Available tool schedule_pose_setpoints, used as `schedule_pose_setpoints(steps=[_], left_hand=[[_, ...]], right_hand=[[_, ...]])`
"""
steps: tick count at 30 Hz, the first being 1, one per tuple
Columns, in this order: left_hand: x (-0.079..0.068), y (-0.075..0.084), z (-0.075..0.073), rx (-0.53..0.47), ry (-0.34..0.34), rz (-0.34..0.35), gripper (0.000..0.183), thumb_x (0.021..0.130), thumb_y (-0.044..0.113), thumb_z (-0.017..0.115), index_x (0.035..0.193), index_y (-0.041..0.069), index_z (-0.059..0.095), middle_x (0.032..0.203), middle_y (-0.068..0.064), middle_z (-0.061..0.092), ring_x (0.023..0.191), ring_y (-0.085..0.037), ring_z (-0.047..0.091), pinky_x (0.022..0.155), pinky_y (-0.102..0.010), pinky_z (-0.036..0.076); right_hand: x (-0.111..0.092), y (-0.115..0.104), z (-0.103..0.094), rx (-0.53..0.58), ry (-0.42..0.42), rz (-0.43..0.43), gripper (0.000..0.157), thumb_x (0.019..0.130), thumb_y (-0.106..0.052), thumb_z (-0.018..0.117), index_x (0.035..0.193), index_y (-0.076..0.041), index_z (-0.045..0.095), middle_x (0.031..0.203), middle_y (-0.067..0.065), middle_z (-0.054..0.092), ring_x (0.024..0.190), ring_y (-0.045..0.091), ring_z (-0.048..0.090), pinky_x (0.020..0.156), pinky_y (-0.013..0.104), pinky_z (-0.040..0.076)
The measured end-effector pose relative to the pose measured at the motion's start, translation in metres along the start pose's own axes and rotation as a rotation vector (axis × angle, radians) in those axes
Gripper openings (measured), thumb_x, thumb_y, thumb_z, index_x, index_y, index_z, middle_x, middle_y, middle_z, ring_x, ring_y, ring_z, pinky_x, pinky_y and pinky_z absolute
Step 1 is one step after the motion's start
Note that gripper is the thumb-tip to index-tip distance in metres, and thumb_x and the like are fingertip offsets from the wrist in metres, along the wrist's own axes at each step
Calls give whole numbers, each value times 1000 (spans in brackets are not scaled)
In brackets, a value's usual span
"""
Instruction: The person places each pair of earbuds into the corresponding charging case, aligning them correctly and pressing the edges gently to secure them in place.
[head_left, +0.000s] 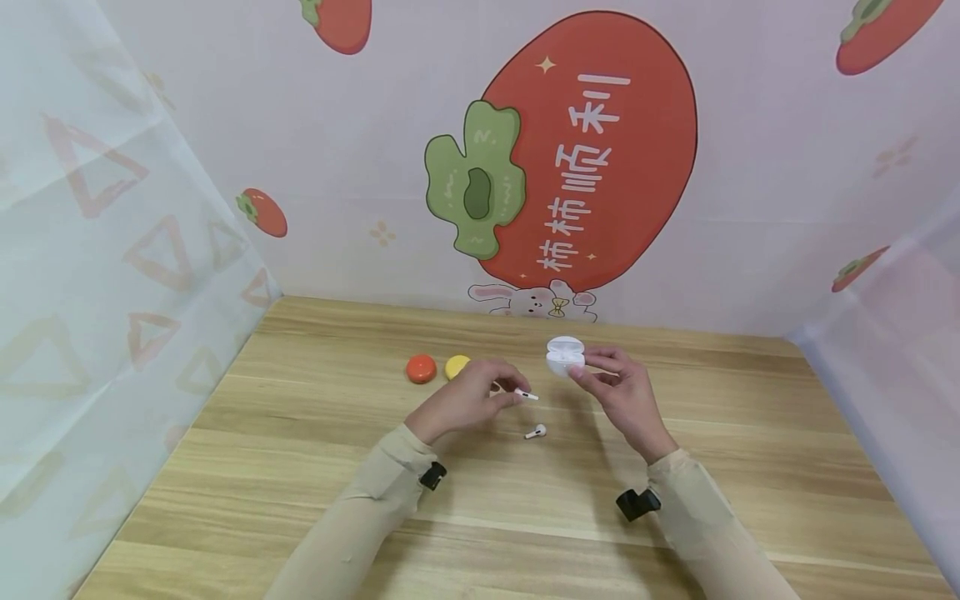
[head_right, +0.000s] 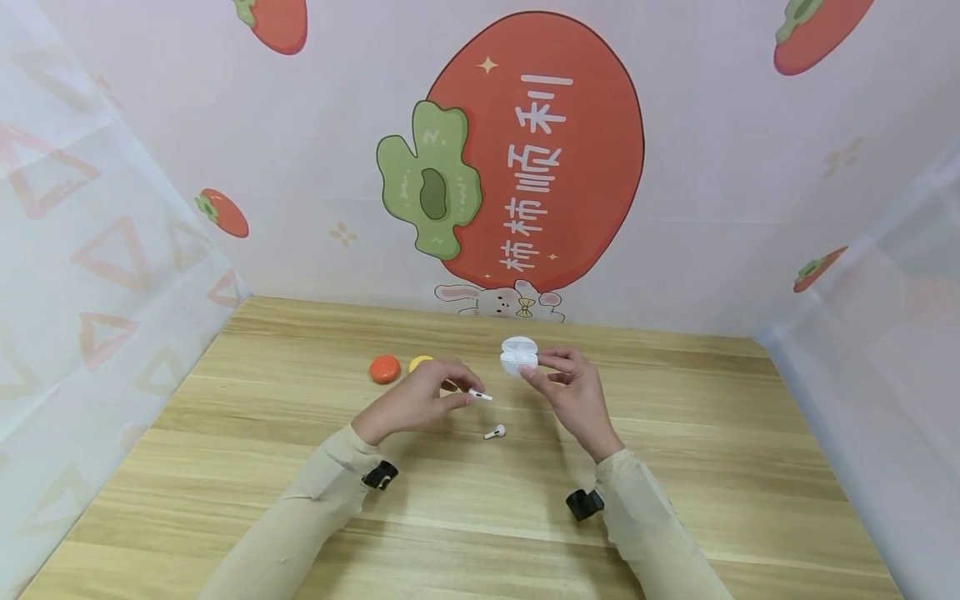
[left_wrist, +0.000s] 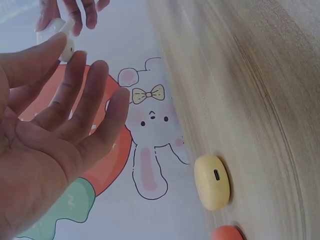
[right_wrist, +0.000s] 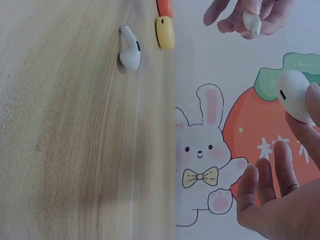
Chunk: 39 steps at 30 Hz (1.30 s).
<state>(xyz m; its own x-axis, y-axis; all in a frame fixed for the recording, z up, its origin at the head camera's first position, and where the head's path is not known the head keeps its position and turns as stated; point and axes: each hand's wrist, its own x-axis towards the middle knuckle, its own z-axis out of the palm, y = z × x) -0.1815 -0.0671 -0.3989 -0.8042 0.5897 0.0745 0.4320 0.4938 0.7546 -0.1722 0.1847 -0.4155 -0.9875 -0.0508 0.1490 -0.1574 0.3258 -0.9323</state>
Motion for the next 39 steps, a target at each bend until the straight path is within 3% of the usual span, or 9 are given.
schedule_pose_setpoints(steps=[7, 15, 23, 29, 34, 39], left_hand=[[0, -3, -1, -56, 34, 54, 16, 100, 10, 66, 112, 6, 74, 106, -3, 73, 93, -11, 64, 86, -27, 54], [-1, -3, -4, -65, 50, 22, 17, 100, 9, 65, 114, 7, 74, 108, -1, 72, 94, -12, 63, 87, -28, 54], [-1, -3, -3, -96, 90, 25, 14, 100, 17, 67, 108, 7, 73, 96, 2, 70, 89, -11, 62, 82, -27, 55], [0, -3, -2, -112, 141, 40, 8, 98, 9, 68, 105, 8, 72, 94, 1, 70, 88, -13, 63, 81, -29, 56], [2, -1, -2, -119, 203, 0, 17, 95, 6, 71, 111, 5, 68, 95, -2, 69, 88, -14, 65, 84, -29, 55], [2, 3, -5, -140, 274, -59, 13, 93, 11, 75, 105, 5, 72, 94, -1, 71, 89, -15, 66, 85, -32, 55]], right_hand=[[0, 1, 0, 2, 3, -8, 34, 94, -18, 76, 118, 5, 72, 122, 16, 60, 112, 22, 55, 85, 21, 53], [-1, 0, -2, -9, 1, 8, 36, 94, -19, 76, 120, 5, 72, 124, 16, 59, 110, 24, 57, 84, 21, 53], [-2, 0, -2, -16, 2, 0, 36, 93, -20, 76, 120, 4, 72, 123, 16, 59, 112, 24, 56, 85, 21, 53], [-1, 1, -2, -18, 4, 8, 35, 93, -18, 76, 119, 5, 72, 123, 16, 59, 111, 24, 56, 84, 21, 53], [-1, 2, -2, -8, 8, 12, 34, 92, -17, 77, 118, 5, 72, 123, 15, 59, 111, 23, 55, 84, 21, 53], [-2, 2, -1, 10, 9, -5, 33, 92, -14, 77, 117, 6, 72, 121, 15, 60, 110, 19, 54, 84, 21, 52]])
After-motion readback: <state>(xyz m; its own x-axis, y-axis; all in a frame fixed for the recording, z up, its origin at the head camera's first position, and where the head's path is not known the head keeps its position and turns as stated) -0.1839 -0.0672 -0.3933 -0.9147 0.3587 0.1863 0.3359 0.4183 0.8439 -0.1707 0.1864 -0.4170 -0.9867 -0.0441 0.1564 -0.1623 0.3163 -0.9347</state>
